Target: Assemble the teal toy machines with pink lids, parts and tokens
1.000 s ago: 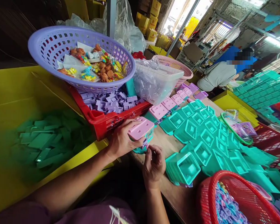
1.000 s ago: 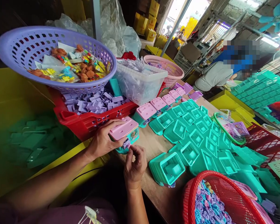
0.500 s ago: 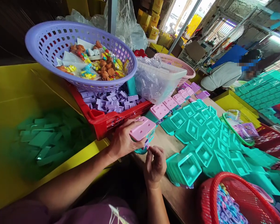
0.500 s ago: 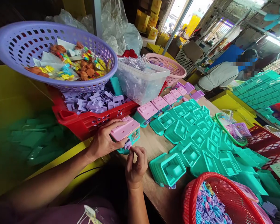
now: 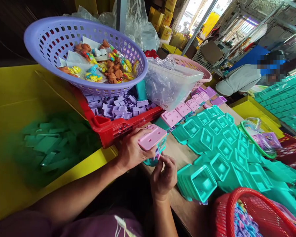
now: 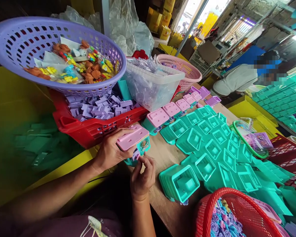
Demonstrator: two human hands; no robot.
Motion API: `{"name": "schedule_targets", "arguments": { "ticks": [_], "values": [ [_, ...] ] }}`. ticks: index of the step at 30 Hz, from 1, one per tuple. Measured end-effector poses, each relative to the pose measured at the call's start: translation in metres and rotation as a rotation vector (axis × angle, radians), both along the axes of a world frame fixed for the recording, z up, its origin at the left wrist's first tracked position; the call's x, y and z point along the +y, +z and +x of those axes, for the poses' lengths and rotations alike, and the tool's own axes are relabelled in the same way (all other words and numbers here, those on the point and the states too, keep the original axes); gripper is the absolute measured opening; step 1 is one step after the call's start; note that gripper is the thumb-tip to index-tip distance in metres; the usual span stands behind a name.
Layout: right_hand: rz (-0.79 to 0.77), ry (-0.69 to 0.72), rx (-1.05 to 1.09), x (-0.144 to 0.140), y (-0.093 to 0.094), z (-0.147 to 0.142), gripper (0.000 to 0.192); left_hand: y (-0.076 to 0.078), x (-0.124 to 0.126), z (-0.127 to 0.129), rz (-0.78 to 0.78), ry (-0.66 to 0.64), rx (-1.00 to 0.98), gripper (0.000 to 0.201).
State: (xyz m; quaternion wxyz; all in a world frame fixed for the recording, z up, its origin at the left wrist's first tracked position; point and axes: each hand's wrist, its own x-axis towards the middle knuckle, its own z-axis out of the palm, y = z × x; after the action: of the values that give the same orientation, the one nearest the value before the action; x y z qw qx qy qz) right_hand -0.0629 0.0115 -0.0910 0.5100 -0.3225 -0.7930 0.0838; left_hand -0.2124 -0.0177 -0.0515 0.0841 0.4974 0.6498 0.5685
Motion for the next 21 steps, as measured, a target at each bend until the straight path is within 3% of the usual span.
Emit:
{"name": "schedule_targets", "arguments": {
  "ticks": [5, 13, 17, 21],
  "values": [
    [0.076, -0.048, -0.046, -0.005, 0.005, -0.004, 0.024, -0.001, -0.001, 0.005, -0.001, 0.019, 0.016, 0.049],
    [0.008, -0.117, 0.014, -0.009, -0.001, -0.006, 0.021, -0.003, -0.001, 0.01, 0.003, 0.064, 0.055, 0.046],
    [-0.054, 0.036, 0.029, -0.008, -0.003, -0.004, 0.024, -0.002, -0.005, 0.002, -0.013, 0.033, 0.118, 0.045],
    [-0.203, 0.138, 0.031, -0.002, -0.009, -0.01, 0.02, -0.004, -0.007, -0.003, -0.089, 0.097, 0.303, 0.052]
  ]
}}
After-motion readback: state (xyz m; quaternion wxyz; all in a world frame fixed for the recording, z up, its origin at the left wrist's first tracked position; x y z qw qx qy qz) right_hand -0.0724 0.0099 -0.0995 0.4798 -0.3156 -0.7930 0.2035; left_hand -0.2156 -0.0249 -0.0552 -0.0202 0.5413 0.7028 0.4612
